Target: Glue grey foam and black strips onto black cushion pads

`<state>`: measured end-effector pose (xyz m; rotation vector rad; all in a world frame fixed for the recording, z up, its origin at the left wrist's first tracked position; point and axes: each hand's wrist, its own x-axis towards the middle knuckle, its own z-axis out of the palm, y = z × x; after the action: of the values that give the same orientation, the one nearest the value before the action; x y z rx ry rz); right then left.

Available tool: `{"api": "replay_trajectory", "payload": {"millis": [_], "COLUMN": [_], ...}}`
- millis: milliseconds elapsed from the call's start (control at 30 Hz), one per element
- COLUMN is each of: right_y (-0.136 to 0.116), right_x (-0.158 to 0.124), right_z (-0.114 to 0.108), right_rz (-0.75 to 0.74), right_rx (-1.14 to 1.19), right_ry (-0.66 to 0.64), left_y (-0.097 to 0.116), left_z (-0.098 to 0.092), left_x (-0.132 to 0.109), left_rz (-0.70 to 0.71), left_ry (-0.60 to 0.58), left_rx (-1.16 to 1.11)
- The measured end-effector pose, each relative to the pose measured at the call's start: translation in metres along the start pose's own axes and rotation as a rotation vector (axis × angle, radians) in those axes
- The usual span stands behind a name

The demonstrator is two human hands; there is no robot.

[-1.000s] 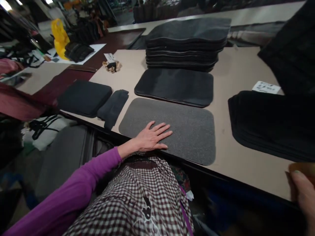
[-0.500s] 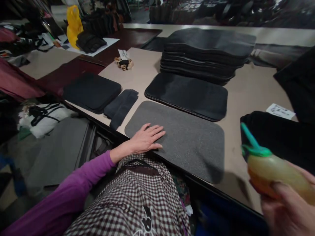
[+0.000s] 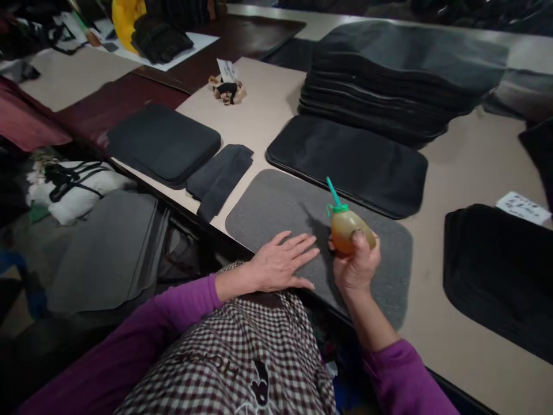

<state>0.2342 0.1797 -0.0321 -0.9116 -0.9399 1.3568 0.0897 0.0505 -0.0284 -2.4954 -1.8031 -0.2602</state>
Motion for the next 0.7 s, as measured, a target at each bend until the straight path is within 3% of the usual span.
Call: {"api": "replay_trajectory", "payload": {"millis": [233,333,533,700], "right_y": [0.003,0.005,0.004,-0.004], "right_x": [0.002,0.003,0.003,0.003], "right_z": [-0.007,-0.010,-0.010,-0.012], "right_rz": [-0.051,-0.042,-0.061,-0.001], "right_rx": [-0.093,-0.161,-0.154,-0.070], "right_ry": [-0.029,-0.025,-0.026,-0.035], "left_y": [-0.062,-0.079,-0.085,-0.075], "left_z": [-0.003,-0.007,-0.007,-0.011], "left_x": [-0.042,-0.059,-0.069,-0.066], "left_rz": [-0.189,-0.289,-0.399,-0.472], "left_ry": [0.009,0.015,0.034,0.077], "left_rx": [-0.035,-0.047,-0.047,0.006]}}
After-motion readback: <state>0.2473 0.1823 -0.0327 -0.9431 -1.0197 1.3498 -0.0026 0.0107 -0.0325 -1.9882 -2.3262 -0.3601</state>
